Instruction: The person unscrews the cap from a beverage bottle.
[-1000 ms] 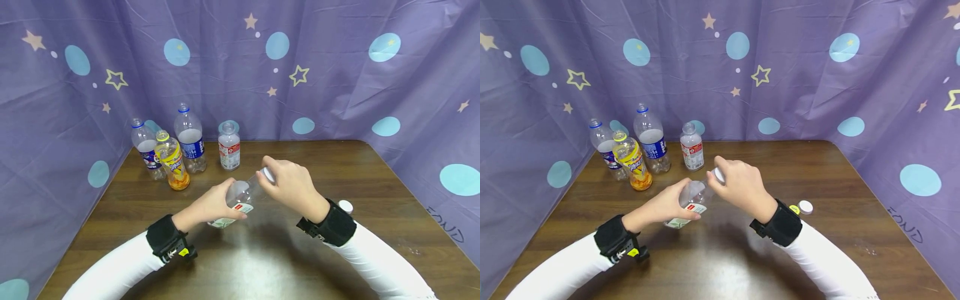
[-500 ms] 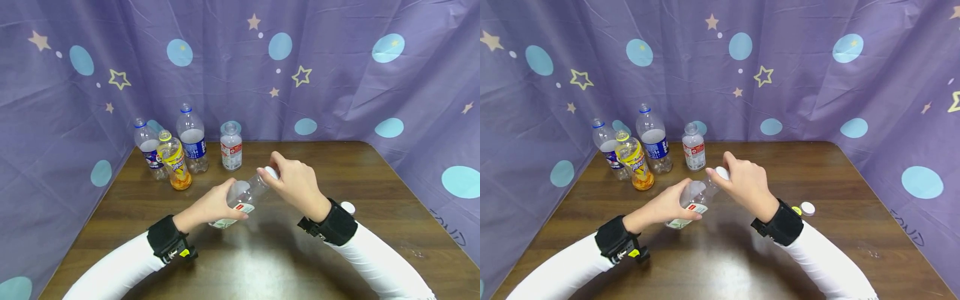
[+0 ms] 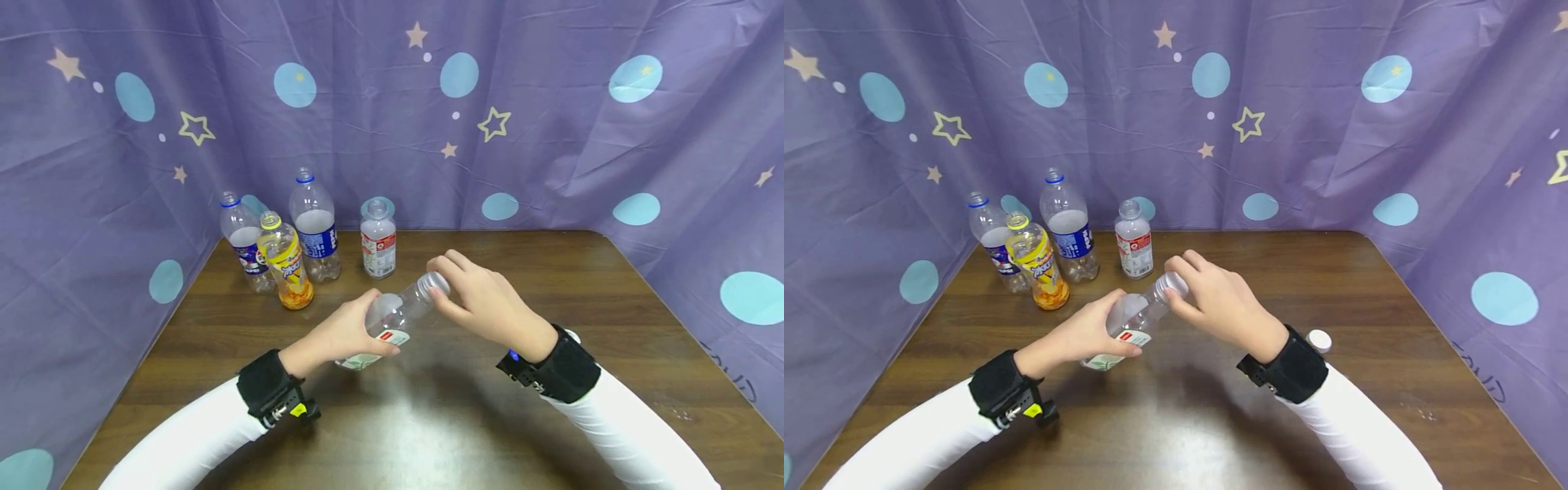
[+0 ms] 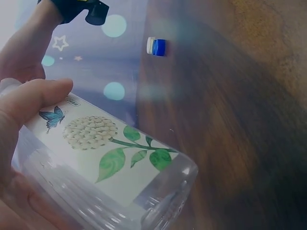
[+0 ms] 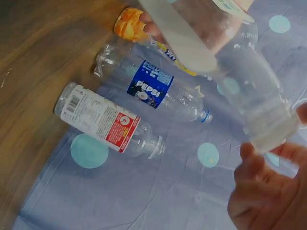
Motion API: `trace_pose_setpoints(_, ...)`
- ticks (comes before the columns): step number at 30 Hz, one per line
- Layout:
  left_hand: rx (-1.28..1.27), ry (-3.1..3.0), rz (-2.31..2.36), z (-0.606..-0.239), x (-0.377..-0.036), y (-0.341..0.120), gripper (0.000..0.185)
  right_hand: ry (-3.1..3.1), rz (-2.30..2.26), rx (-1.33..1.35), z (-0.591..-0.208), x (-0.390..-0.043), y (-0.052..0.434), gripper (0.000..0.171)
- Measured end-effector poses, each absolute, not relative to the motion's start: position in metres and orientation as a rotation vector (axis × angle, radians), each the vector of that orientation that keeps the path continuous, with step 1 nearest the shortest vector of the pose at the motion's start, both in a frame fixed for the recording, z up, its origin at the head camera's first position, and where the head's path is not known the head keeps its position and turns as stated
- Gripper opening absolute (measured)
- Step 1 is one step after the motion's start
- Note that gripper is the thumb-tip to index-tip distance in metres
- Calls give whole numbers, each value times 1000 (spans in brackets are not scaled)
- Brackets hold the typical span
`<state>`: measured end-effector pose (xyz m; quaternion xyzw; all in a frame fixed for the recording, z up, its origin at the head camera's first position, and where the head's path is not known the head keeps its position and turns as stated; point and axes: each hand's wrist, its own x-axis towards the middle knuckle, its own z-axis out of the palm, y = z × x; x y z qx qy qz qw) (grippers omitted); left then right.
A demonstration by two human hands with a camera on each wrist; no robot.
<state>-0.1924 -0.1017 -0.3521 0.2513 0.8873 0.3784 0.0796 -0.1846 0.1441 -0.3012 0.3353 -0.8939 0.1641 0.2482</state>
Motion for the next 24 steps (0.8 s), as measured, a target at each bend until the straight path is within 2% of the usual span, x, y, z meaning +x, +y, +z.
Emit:
trace_pose_setpoints(4, 741, 2658, 1122, -353, -194, -103, 69, -2402, 487, 976, -303, -186, 148, 25)
trace_pose_setpoints(12, 774, 2660, 1126, -352, -193, -99, 69, -2248, 694, 839, -309, -191, 140, 16)
trace_pose_setpoints(20, 760, 2672, 1125, -347, -192, -98, 67, -2573, 596, 502, -300, -188, 138, 36)
trace_pose_setpoints(24, 755, 2683, 1112, -346, -192, -99, 67, -2667, 549, 468, -298, -187, 138, 45)
